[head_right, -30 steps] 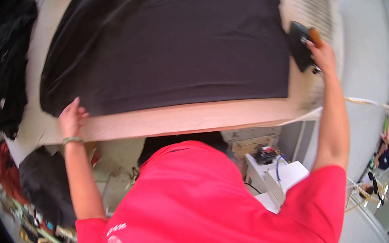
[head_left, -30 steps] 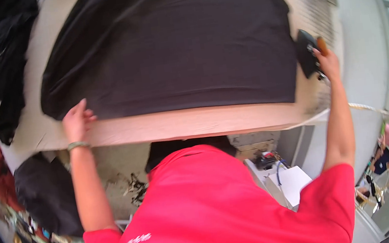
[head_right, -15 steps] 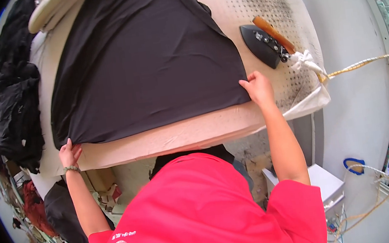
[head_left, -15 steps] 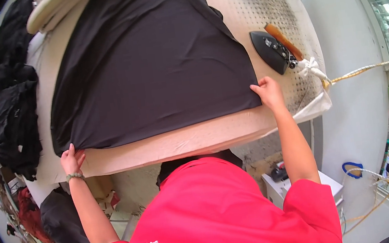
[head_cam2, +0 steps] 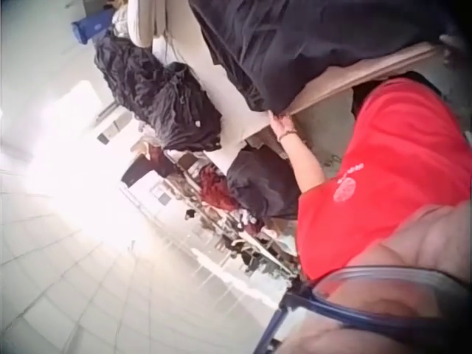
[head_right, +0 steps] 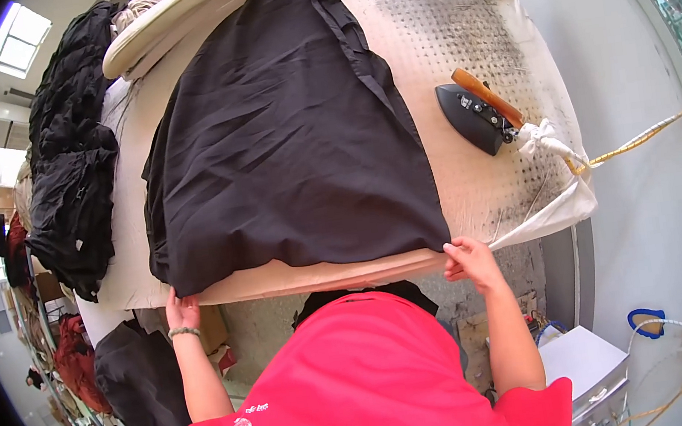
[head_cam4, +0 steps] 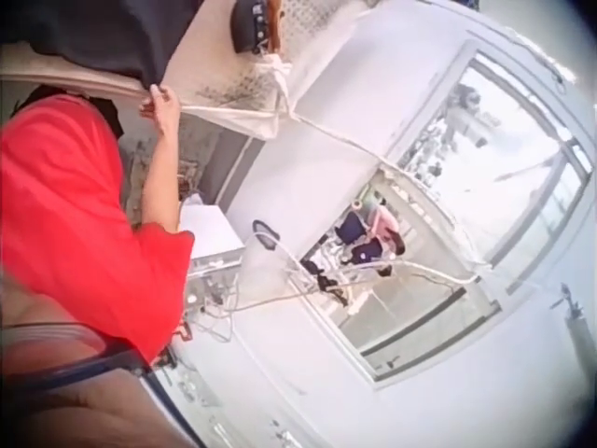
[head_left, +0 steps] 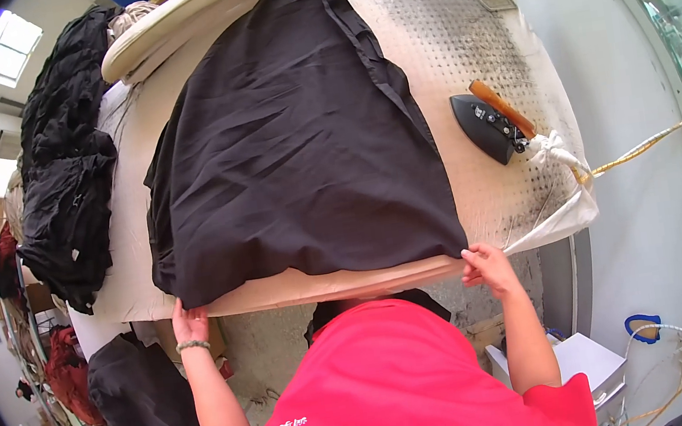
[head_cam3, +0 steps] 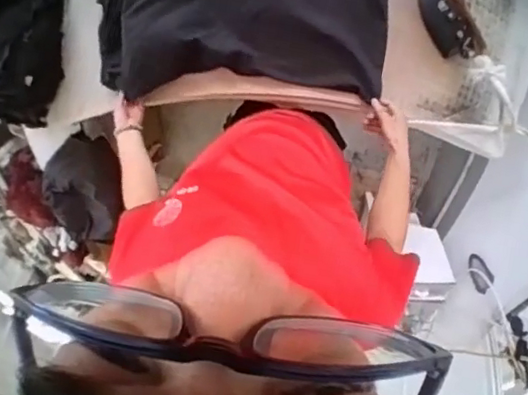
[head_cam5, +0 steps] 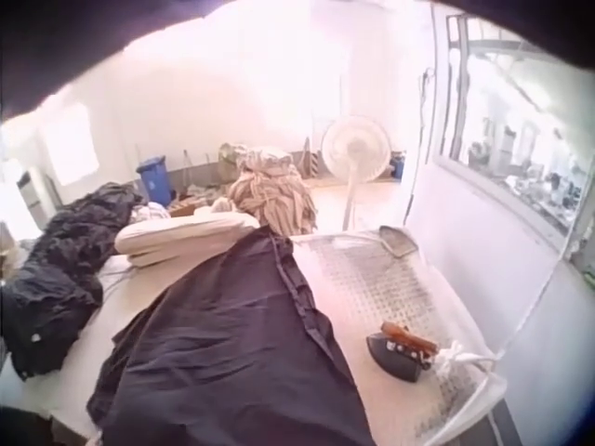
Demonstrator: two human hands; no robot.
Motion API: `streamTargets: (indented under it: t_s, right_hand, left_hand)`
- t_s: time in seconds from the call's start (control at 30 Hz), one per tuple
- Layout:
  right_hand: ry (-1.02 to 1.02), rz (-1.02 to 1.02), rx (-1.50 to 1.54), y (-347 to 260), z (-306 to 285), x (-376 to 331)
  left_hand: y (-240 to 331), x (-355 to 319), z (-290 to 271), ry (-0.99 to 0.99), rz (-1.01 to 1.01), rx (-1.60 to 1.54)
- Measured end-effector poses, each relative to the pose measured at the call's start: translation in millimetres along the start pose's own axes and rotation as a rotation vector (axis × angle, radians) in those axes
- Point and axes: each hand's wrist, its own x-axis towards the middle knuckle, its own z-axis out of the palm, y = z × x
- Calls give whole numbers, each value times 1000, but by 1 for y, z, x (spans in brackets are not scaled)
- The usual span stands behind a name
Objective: The recorder walks through a garment factory, picks up a pair of black trousers, and irons them on a specialized ironing table.
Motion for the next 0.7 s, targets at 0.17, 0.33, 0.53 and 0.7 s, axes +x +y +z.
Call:
streamTargets:
  t_s: [0.17, 0.33, 0.53, 0.7]
  right_hand:
    - [-117, -318, 186, -62, 3, -10]
    - [-27, -659, 298, -121, -8, -68]
    - [262, -907, 634, -115, -25, -160]
    - [205, -804, 567, -186, -12, -56]
  left_hand:
    - [50, -4, 44, -202, 311, 168]
    - [106, -79, 87, -362, 477, -38]
    - [133, -209, 92, -646, 477, 98]
    - [153, -81, 115, -178, 1266, 759]
